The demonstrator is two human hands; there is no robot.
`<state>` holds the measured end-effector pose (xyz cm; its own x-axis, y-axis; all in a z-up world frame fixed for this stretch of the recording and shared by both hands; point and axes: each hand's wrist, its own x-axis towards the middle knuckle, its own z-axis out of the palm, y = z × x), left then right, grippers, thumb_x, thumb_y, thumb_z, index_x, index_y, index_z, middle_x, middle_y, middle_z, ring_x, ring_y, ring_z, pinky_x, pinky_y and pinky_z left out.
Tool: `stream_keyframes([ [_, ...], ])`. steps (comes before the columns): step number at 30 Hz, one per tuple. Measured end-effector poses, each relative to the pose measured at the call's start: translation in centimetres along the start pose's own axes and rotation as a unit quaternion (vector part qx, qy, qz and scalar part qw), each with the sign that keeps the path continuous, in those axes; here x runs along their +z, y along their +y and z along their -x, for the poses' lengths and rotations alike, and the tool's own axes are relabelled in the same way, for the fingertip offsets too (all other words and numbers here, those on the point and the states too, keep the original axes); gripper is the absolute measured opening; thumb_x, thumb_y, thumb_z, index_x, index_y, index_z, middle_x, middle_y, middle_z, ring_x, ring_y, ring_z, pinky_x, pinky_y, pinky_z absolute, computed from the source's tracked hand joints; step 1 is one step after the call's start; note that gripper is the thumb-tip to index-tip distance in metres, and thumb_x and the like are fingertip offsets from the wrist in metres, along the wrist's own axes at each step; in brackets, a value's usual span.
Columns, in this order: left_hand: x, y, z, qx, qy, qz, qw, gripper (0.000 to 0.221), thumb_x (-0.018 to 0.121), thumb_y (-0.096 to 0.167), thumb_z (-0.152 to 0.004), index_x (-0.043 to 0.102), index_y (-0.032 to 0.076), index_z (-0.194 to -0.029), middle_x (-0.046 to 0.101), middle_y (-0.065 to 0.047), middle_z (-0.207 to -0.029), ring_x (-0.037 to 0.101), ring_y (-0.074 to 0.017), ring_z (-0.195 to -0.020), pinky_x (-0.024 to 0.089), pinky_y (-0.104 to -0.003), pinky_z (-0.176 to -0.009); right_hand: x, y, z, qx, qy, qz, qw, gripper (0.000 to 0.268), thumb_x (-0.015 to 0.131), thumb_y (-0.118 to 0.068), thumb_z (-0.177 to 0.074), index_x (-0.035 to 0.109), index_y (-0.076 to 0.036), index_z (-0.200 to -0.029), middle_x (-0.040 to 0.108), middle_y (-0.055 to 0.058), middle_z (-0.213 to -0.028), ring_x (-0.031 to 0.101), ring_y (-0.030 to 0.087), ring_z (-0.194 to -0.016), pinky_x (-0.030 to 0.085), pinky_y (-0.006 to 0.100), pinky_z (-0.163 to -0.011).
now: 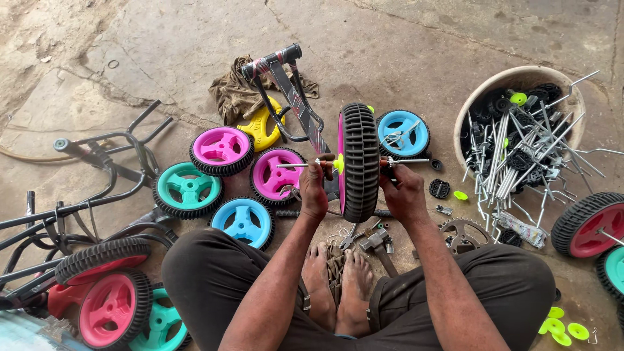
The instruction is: The person assembles a tricycle wheel by inserting an axle, adding washers and nuts, and tightening them with a wrench. They then attach the completed wheel to the tricycle frame and secure it.
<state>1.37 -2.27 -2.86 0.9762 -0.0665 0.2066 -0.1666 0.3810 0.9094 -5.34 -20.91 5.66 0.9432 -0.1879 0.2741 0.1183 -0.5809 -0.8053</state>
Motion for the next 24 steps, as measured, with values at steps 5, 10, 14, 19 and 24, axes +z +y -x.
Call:
stream_keyframes([
  [5,0.5,2.0,0.7,0.020,0.001,-0.065,0.998,0.061,0.046,0.056,-0.109,0.059,-0.001,-0.123,0.063,-0.014,-0.128,0.059,-0.0207,-0.114,0.047,-0.036,-0.102,0.5,0.3,0.2,-0.036,0.021,0.021,0.999,0.022,0.067,-0.003,-0.098,0.069,-0.003,-0.120,0.075,0.013,-0.102,0.075,0.021,-0.090,0.061,0.034,-0.071],
  [10,0.1,6.8,1.0,-0.029,-0.025,-0.347,0.937,0.069,0.058,0.054,-0.098,0.057,0.001,-0.142,0.067,-0.019,-0.122,0.062,-0.0302,-0.116,0.047,-0.045,-0.100,1.1,0.3,0.9,-0.039,0.042,0.047,0.997,0.023,0.064,-0.004,-0.100,0.067,-0.002,-0.123,0.074,0.015,-0.104,0.075,0.024,-0.089,0.061,0.035,-0.072],
  [14,-1.2,12.1,0.7,-0.093,-0.159,-0.523,0.832,0.051,0.069,0.048,-0.092,0.069,0.007,-0.123,0.068,-0.019,-0.115,0.062,-0.0363,-0.110,0.047,-0.051,-0.095,1.0,0.7,1.0,-0.046,0.045,0.045,0.997,0.022,0.064,-0.004,-0.099,0.067,-0.001,-0.121,0.074,0.016,-0.102,0.076,0.027,-0.088,0.060,0.036,-0.070],
  [19,-1.9,17.8,2.4,-0.074,-0.180,-0.563,0.803,0.025,0.064,0.036,-0.096,0.074,0.015,-0.104,0.072,-0.007,-0.098,0.069,-0.0290,-0.096,0.051,-0.047,-0.087,1.3,1.4,0.9,-0.070,0.072,0.043,0.994,0.023,0.065,-0.004,-0.098,0.068,-0.001,-0.120,0.073,0.016,-0.102,0.075,0.029,-0.088,0.059,0.038,-0.071],
  [24,-3.5,19.5,-2.2,0.233,-0.145,-0.643,0.715,0.014,0.071,0.022,-0.086,0.074,0.011,-0.094,0.070,-0.009,-0.096,0.065,-0.0298,-0.093,0.044,-0.047,-0.085,1.3,1.1,0.9,-0.029,0.066,0.029,0.997,0.020,0.066,-0.008,-0.099,0.068,-0.002,-0.118,0.073,0.014,-0.097,0.074,0.024,-0.083,0.059,0.036,-0.069],
])
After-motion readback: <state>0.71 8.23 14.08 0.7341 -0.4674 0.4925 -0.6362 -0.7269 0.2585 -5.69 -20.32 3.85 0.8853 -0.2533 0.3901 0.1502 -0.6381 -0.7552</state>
